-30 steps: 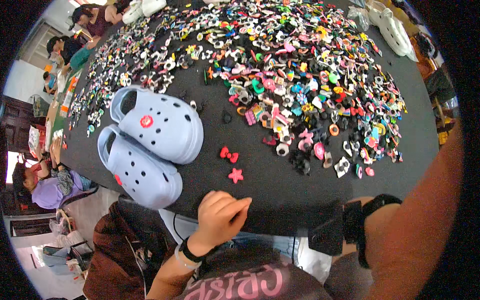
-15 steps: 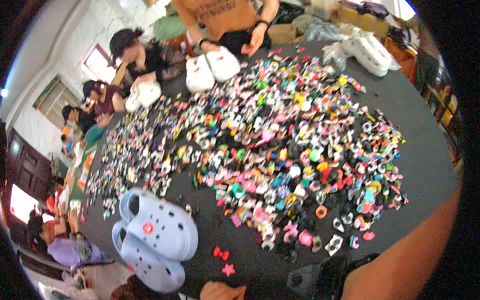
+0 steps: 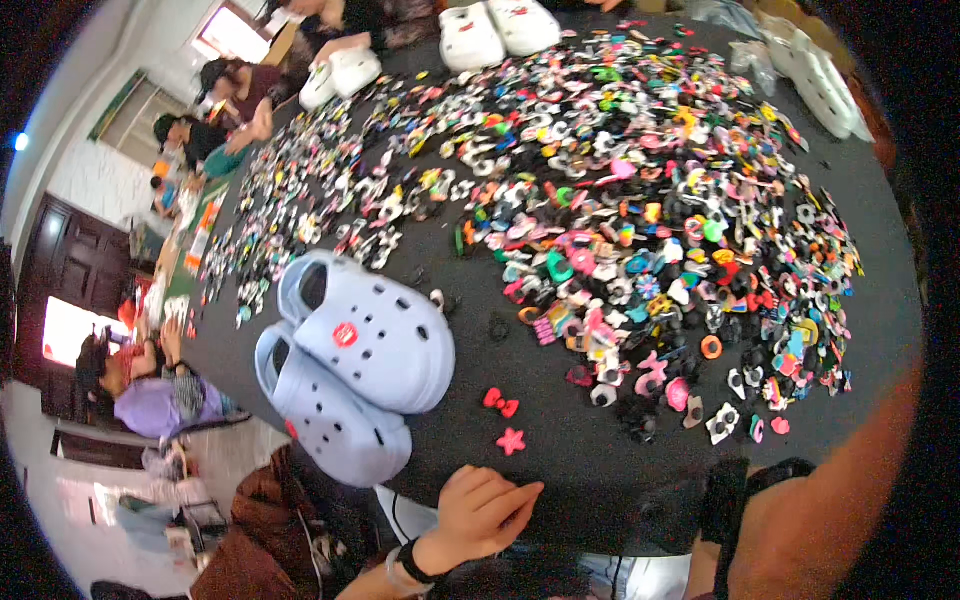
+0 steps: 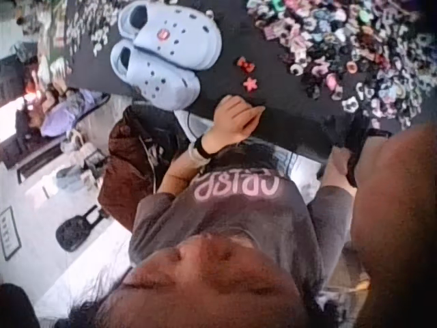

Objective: Sorting small decorative charms and attaching them to blue foam clogs.

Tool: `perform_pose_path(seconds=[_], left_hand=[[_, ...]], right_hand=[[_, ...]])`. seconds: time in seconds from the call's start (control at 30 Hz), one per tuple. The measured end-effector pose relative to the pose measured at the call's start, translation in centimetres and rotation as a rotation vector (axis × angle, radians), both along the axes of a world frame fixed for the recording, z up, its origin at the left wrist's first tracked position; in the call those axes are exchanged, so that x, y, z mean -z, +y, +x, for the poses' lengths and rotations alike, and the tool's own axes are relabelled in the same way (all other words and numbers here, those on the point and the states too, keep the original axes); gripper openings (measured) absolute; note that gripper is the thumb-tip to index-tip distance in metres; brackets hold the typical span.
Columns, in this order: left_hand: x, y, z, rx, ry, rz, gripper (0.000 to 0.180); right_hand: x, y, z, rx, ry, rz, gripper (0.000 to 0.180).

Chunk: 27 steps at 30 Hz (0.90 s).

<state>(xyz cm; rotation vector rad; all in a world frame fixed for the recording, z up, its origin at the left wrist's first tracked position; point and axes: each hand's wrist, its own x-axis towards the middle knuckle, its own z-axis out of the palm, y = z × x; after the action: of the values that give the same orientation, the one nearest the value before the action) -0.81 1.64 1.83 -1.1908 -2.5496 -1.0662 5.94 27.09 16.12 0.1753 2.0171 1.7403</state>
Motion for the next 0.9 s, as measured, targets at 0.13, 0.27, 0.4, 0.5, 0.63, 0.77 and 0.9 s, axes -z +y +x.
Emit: perform_pose_path(seconds=[0.13,0.27,0.4,0.5,0.63,0.77,0.9], left_hand=[[0.6,-0.3,0.3,0.032,0.012,0.053,0.027],[1.0,-0.9,0.6,0.056,-0.02,0.068,0.028],[1.0,-0.6,0.8,0.089,-0.043,0.097,0.026],[0.3,-0.7,0.8,0.1,-0.011,0.071,0.026],[-0.1,-0.6,0.3,0.047,0.054,0.008,0.025],[0.5,0.1,0.5,0.047,0.054,-0.031,0.021],[1.4,-0.1,0.6,0.025,0.068,0.022,0.022]], right_hand=[[-1.8,-0.8,-0.7,-0.058,-0.068,0.067,0.026],[-3.4,-2.1,-1.5,-0.067,-0.103,0.139,0.024],[-4.9,-2.5,-0.5,-0.003,-0.162,0.208,0.023],[-4.3,0.3,5.1,0.098,-0.176,0.342,0.021],[-4.8,0.9,4.8,0.254,-0.174,0.669,0.016],[-7.5,-2.1,-2.0,0.355,-0.158,0.991,0.01],[-8.4,-4.1,-6.4,0.374,-0.082,1.318,0.005]])
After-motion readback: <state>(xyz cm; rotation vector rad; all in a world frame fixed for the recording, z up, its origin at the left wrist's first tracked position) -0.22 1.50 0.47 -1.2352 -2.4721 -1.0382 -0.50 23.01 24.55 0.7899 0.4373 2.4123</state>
